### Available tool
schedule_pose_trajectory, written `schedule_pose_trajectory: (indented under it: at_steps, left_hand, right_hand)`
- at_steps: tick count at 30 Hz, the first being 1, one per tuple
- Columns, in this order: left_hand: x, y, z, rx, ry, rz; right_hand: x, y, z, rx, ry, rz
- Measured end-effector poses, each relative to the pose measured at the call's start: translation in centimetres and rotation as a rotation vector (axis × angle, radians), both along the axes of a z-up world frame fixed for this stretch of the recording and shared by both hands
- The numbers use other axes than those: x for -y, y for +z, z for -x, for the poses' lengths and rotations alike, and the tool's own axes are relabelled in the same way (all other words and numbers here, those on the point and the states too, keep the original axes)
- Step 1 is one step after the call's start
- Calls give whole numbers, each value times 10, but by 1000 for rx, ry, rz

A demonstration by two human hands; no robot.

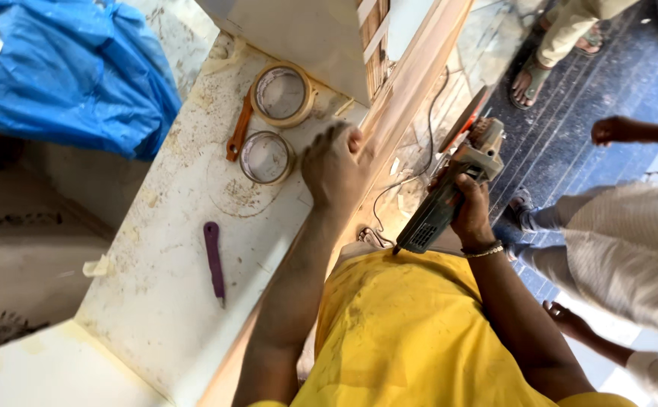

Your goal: The person uses an angle grinder to sand and smooth the edges of a wooden cabinet while several people stand nearby.

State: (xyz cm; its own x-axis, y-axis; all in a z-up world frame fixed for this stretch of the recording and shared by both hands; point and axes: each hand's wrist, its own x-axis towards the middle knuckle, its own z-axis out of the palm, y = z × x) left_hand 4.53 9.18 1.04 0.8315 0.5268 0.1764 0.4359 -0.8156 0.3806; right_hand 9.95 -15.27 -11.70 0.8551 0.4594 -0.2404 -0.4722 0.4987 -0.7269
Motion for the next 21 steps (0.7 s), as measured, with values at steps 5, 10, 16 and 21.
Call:
schedule_pose_trajectory:
  at_steps: [5, 10, 16, 21]
  left_hand:
    - [-15, 9, -44, 136, 79, 40]
    - [4, 19, -52, 222, 150, 12]
    - [12, 12, -50, 391, 215, 88]
    - [57, -1, -70, 822, 275, 153]
  right_hand:
    - [28, 8, -54, 18, 69, -42]
    - [55, 25, -121, 90, 135, -70]
    - [72, 27, -194, 148, 234, 25]
    - [76, 29, -249, 147, 243, 33]
